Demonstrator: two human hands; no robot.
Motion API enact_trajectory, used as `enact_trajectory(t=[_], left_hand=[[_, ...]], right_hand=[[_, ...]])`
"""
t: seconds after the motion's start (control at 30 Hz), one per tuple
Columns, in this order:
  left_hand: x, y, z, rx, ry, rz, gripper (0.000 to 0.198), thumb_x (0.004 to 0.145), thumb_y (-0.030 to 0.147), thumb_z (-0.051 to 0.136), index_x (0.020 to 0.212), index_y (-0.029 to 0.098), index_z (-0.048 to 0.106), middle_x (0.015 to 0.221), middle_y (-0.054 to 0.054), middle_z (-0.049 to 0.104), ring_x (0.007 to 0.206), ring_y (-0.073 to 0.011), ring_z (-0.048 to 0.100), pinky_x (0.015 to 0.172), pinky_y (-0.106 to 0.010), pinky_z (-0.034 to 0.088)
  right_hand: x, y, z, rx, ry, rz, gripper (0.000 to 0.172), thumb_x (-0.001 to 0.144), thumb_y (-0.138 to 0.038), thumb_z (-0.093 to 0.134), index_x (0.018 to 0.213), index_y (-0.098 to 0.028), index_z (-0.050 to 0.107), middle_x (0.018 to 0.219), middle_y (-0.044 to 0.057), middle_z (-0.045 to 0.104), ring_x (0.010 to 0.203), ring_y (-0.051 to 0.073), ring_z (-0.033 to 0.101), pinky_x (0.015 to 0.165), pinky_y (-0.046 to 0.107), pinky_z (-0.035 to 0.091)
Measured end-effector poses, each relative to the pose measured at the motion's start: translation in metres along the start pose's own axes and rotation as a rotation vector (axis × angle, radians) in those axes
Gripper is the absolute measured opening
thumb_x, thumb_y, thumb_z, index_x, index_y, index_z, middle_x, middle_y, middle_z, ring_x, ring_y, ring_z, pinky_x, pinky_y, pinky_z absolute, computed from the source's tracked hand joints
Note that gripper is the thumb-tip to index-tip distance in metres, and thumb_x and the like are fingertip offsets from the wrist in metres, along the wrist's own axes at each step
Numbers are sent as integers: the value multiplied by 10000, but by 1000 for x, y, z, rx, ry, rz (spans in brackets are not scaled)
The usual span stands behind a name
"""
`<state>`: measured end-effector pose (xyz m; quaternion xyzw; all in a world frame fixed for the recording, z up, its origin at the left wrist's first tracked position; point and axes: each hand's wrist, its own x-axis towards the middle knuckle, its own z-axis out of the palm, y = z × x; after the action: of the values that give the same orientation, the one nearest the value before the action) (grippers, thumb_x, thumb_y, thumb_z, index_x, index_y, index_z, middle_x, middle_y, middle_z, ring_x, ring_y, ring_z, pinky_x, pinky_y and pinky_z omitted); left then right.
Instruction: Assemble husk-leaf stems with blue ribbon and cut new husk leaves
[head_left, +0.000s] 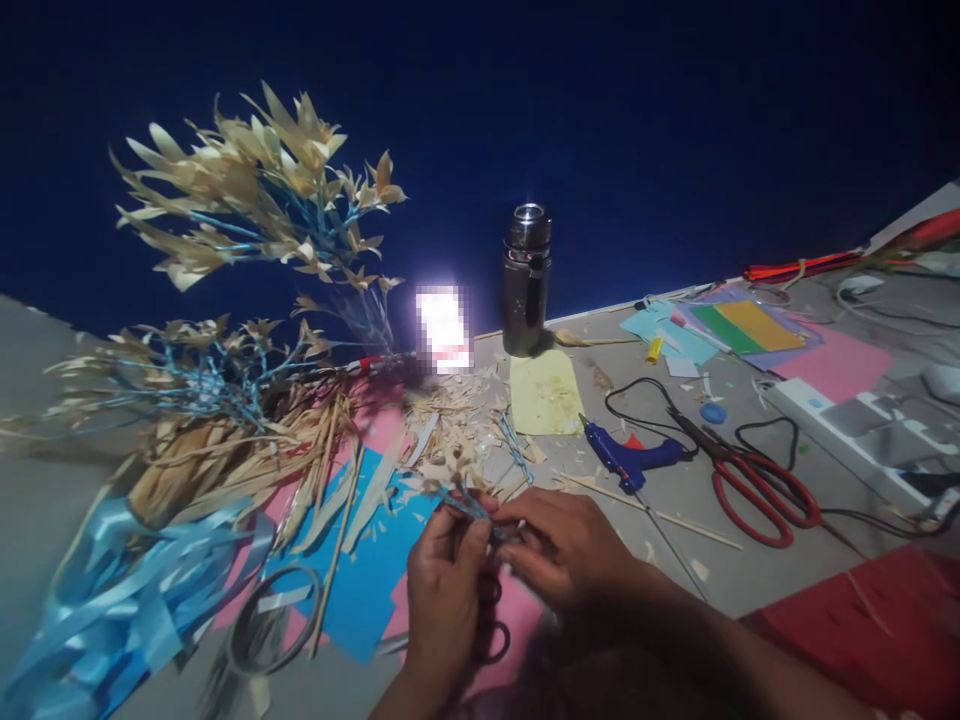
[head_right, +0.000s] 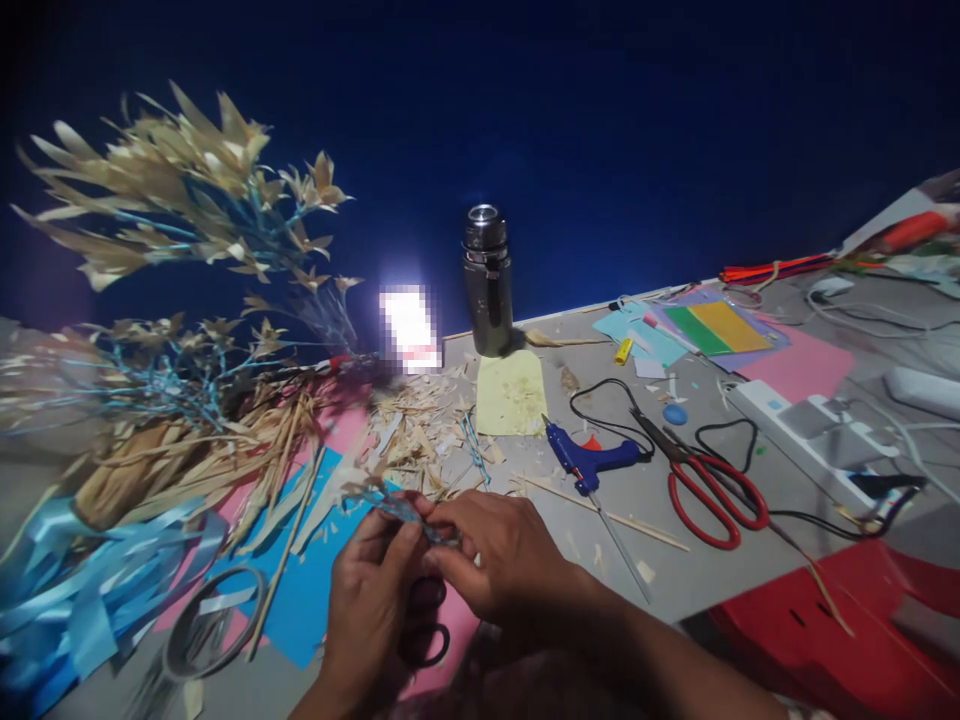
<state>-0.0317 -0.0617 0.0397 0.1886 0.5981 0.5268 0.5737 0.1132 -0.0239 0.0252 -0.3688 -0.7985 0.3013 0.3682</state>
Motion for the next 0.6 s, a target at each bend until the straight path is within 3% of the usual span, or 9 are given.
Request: enact_trajectory(t=[0.43,0.6], left_hand=[[6,-6,-5,28,60,17,345,661,407,865,773,187,624,574,40,614,399,-85,511,354,-155,373],[5,-4,-6,-28,96,120,328,678,401,867,801,180,659,778,5,701,461,-91,566,368,-175,427]], right_hand=[[-4,2,8,212,69,189,55,811,-149,620,799,-187,659,681,-17,601,581,114,514,576,226,383],[-7,3,10,467,225,485,97,853,-272,654,805,-202,608,616,-47,519,528,108,436,498,215,338]])
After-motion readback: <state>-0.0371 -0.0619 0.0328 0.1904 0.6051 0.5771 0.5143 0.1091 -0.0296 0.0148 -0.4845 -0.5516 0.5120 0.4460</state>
